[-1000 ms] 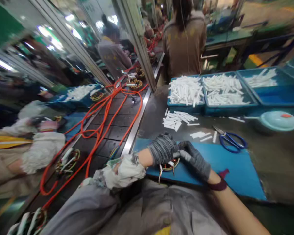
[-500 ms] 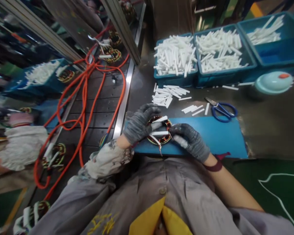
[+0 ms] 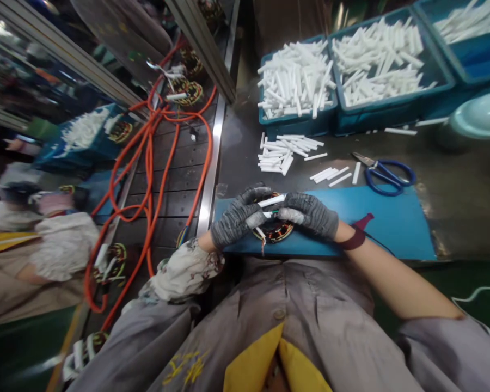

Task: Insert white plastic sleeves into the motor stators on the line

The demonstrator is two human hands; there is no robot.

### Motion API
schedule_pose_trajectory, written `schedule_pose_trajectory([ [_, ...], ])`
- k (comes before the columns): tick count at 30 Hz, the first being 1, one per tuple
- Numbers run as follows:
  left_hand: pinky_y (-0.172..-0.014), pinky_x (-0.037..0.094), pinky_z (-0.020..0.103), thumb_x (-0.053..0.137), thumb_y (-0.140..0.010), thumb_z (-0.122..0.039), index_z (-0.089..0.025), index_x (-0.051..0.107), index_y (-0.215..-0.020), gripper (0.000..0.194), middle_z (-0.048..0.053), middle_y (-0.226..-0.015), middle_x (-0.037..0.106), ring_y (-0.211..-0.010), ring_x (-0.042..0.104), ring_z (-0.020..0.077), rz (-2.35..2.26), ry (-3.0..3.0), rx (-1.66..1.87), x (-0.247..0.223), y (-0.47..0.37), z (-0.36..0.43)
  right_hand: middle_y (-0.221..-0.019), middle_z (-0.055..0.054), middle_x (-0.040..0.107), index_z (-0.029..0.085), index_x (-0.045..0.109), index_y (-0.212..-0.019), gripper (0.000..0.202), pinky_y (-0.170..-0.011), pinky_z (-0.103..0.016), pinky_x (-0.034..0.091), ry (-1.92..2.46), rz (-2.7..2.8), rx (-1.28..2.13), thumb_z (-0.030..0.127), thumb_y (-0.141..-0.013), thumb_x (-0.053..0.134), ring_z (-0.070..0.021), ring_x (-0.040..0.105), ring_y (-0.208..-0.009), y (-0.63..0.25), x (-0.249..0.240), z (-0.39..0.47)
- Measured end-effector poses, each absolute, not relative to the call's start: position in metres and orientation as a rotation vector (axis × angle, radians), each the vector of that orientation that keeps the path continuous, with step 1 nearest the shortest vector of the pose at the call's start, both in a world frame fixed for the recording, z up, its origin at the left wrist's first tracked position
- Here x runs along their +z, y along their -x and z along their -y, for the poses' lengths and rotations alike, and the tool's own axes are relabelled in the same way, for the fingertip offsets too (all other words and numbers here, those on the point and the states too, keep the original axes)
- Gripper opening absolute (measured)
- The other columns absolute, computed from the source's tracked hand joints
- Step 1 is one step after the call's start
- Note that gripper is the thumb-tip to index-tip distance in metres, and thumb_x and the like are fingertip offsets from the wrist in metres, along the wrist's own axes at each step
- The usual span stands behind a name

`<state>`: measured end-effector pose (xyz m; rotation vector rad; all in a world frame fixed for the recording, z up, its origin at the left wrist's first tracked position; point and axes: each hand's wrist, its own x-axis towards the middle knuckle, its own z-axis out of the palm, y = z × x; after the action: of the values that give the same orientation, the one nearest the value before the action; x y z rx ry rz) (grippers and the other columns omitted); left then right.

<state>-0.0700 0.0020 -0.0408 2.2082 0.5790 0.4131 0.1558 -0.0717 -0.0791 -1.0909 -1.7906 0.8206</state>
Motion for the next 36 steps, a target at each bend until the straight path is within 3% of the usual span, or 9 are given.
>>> schedule_pose_trajectory([
  [5, -0.119, 0.041, 0.045, 0.055, -0.095, -0.047, -0.014, 0.057, -0.137, 0.053, 0.016, -0.142, 0.054, -0.133, 0.053, 0.0271, -0.582, -1.925, 0.42, -0.043, 0.074, -0.004, -0.089, -0.005, 0.076, 0.022, 0.073, -0.103, 0.03, -0.071, -0.03, 0.053, 1.158, 1.782, 0.645, 0.044, -0.099, 0.053, -0.0181, 0.069, -0.077, -0.144, -0.082, 0.073],
  [10, -0.119, 0.039, 0.044, 0.052, -0.097, -0.044, -0.022, 0.06, -0.136, 0.045, 0.011, -0.148, 0.05, -0.136, 0.05, 0.0249, -0.613, -2.111, 0.339, -0.051, 0.074, -0.012, -0.087, -0.008, 0.076, 0.019, 0.074, -0.101, 0.033, -0.071, -0.032, 0.053, 1.238, 1.931, 0.4, 0.041, -0.101, 0.049, -0.0204, 0.069, -0.078, -0.14, -0.081, 0.073],
  [14, -0.125, 0.023, 0.054, 0.05, -0.099, -0.038, -0.024, 0.064, -0.132, 0.039, 0.008, -0.154, 0.047, -0.143, 0.042, 0.0275, -0.608, -2.521, 0.094, -0.033, 0.064, -0.016, -0.092, -0.01, 0.076, 0.019, 0.072, -0.107, 0.037, -0.077, -0.036, 0.054, 1.293, 2.032, 0.387, 0.043, -0.102, 0.044, -0.0236, 0.069, -0.084, -0.146, -0.077, 0.077],
  [17, -0.124, 0.014, 0.062, 0.053, -0.098, -0.039, -0.024, 0.068, -0.125, 0.035, 0.007, -0.156, 0.046, -0.147, 0.036, 0.0307, -0.59, -2.726, -0.12, -0.02, 0.044, -0.011, -0.102, -0.009, 0.074, 0.021, 0.066, -0.114, 0.032, -0.081, -0.038, 0.056, 1.272, 1.887, 0.579, 0.045, -0.097, 0.054, -0.0243, 0.069, -0.091, -0.155, -0.077, 0.08],
  [24, -0.121, 0.028, 0.054, 0.059, -0.094, -0.043, -0.023, 0.065, -0.129, 0.04, 0.009, -0.155, 0.046, -0.139, 0.046, 0.0302, -0.589, -2.682, 0.03, -0.017, 0.012, -0.007, -0.109, -0.006, 0.069, 0.026, 0.057, -0.109, 0.028, -0.088, -0.042, 0.057, 1.282, 1.49, 0.981, 0.049, -0.093, 0.058, -0.0247, 0.067, -0.1, -0.177, -0.079, 0.102],
  [28, -0.112, 0.043, 0.041, 0.067, -0.087, -0.054, -0.021, 0.044, -0.15, 0.075, 0.012, -0.142, 0.059, -0.129, 0.057, 0.0277, -0.551, -2.481, 0.232, -0.017, 0.067, -0.019, -0.097, -0.005, 0.07, 0.025, 0.061, -0.106, 0.025, -0.075, -0.035, 0.058, 1.406, 1.503, 0.788, 0.04, -0.088, 0.069, -0.0214, 0.069, -0.084, -0.167, -0.071, 0.135],
  [31, -0.122, 0.028, 0.051, 0.076, -0.073, -0.063, -0.021, 0.038, -0.154, 0.099, 0.015, -0.144, 0.057, -0.136, 0.052, 0.0342, -0.416, -2.583, 0.171, -0.028, 0.107, -0.019, -0.092, -0.004, 0.072, 0.025, 0.066, -0.103, 0.02, -0.074, -0.034, 0.058, 1.297, 1.743, 0.764, 0.038, -0.089, 0.069, -0.0211, 0.07, -0.082, -0.145, -0.074, 0.144],
  [33, -0.125, 0.01, 0.058, 0.075, -0.077, -0.06, -0.023, 0.041, -0.153, 0.091, 0.014, -0.148, 0.054, -0.142, 0.044, 0.0354, -0.463, -2.725, 0.153, -0.037, 0.117, -0.009, -0.094, -0.006, 0.073, 0.024, 0.068, -0.106, 0.021, -0.078, -0.038, 0.058, 1.247, 1.86, 0.744, 0.04, -0.093, 0.063, -0.0224, 0.07, -0.085, -0.134, -0.08, 0.138],
  [36, -0.125, -0.005, 0.062, 0.068, -0.088, -0.048, -0.025, 0.043, -0.151, 0.072, 0.012, -0.143, 0.059, -0.139, 0.05, 0.0319, -0.742, -2.841, 0.208, -0.046, 0.114, 0.013, -0.099, -0.01, 0.072, 0.02, 0.068, -0.113, 0.036, -0.08, -0.042, 0.056, 1.308, 1.961, 0.676, 0.049, -0.092, 0.062, -0.0254, 0.068, -0.09, -0.129, -0.083, 0.124],
])
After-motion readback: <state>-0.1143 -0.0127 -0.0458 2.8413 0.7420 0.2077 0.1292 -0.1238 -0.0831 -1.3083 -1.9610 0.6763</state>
